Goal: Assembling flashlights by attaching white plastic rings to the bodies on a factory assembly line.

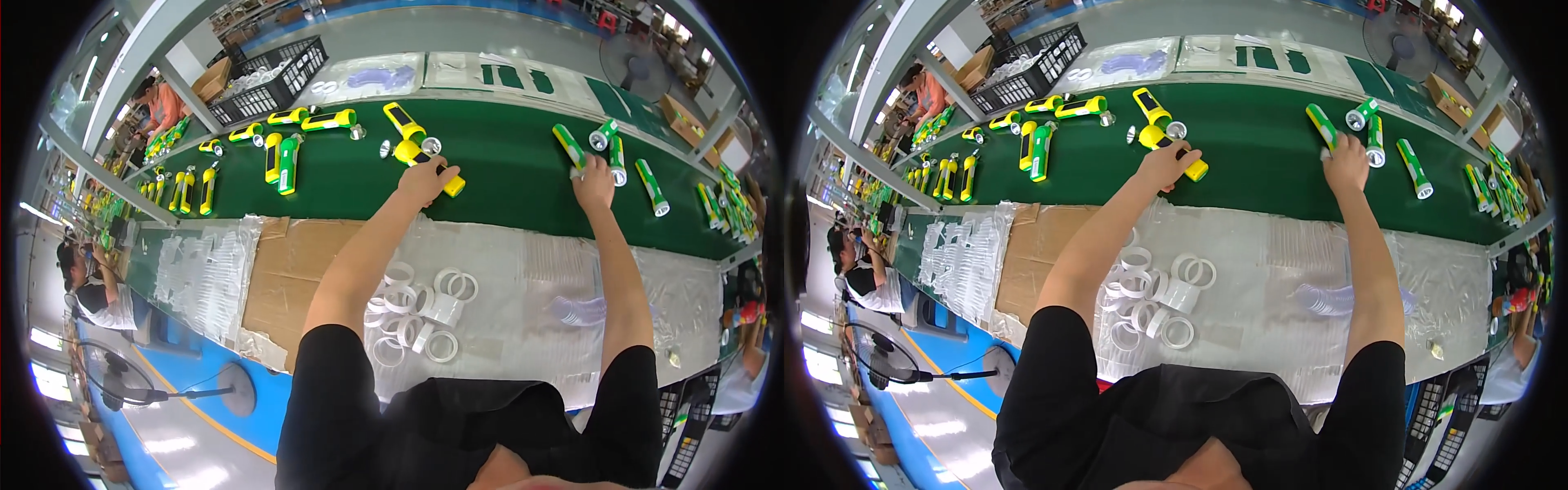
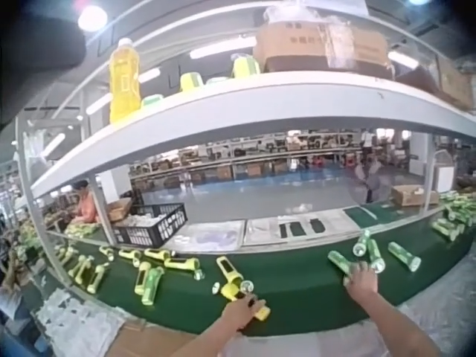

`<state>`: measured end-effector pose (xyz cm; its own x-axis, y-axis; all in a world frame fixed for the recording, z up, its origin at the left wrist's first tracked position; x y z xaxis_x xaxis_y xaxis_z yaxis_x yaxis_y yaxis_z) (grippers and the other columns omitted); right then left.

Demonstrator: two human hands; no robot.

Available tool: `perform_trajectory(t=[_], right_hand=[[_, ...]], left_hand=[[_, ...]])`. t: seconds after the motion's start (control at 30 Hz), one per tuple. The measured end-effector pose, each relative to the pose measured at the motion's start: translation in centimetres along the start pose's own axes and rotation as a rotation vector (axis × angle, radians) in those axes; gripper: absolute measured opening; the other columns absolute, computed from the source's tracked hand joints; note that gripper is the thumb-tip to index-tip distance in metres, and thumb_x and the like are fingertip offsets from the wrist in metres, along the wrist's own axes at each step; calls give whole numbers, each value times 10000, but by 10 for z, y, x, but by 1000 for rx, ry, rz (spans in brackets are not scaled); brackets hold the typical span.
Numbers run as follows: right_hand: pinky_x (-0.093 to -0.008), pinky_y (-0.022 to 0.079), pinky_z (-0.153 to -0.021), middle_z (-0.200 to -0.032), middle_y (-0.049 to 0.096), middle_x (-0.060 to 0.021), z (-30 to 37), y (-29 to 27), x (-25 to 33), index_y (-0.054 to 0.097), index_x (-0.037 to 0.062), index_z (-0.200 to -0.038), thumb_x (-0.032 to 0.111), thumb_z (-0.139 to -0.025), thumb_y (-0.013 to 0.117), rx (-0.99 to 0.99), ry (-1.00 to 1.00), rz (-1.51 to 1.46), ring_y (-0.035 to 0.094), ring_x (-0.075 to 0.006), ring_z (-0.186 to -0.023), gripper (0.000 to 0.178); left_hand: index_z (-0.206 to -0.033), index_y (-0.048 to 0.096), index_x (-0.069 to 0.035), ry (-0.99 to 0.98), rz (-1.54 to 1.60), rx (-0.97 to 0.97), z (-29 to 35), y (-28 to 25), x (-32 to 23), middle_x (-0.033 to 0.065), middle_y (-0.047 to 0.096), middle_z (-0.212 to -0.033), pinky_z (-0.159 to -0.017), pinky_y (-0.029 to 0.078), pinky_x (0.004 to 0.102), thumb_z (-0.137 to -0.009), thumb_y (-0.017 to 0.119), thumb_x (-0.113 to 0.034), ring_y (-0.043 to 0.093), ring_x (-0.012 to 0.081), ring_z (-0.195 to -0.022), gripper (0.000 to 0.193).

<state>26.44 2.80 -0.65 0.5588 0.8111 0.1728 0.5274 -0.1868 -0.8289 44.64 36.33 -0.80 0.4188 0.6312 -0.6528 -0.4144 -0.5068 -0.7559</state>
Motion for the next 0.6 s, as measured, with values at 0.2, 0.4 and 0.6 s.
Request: perform_trajectory(t=[0.2, 0.4, 0.6], right_hand=[[-292, 521, -714, -917, 630, -43, 75, -47, 90, 615, 34, -1133, 483, -900, 649, 621, 106, -1054, 619, -119, -835, 507], [-327, 545, -763, -983, 610, -95, 171, -132, 125, 515, 24, -1253, 436, -894, 664, 823, 511, -1562, 633, -177, -863, 567], [-351, 522, -674, -892, 593, -111, 250, -183, 108, 468, 26, -1282, 390, -797, 731, 873, 459, -1816, 625, -223, -744, 660]], left_hand=[[-1074, 605, -170, 311, 260, 88, 77, 12, -51, 102, 665, -806, -547, 515, 333, -921, 602, -438, 641, 230, -597, 309], [-1095, 618, -190, 900, 190, 259, 209, 37, -100, 103, 667, -839, -593, 504, 349, -908, 644, -315, 666, 254, -735, 227], [-1157, 622, -84, 747, 491, -165, 215, 39, -99, 101, 681, -872, -612, 508, 318, -956, 612, -254, 663, 194, -732, 263]])
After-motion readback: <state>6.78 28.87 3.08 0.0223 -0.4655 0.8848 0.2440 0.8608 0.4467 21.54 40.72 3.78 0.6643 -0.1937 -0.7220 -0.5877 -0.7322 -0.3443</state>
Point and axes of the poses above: each hand's wrist, its own z-axis away from the middle knuckle, its own y-axis out of the palm, x = y × z, the point moved 2 cm from there along -z, towards the middle knuckle
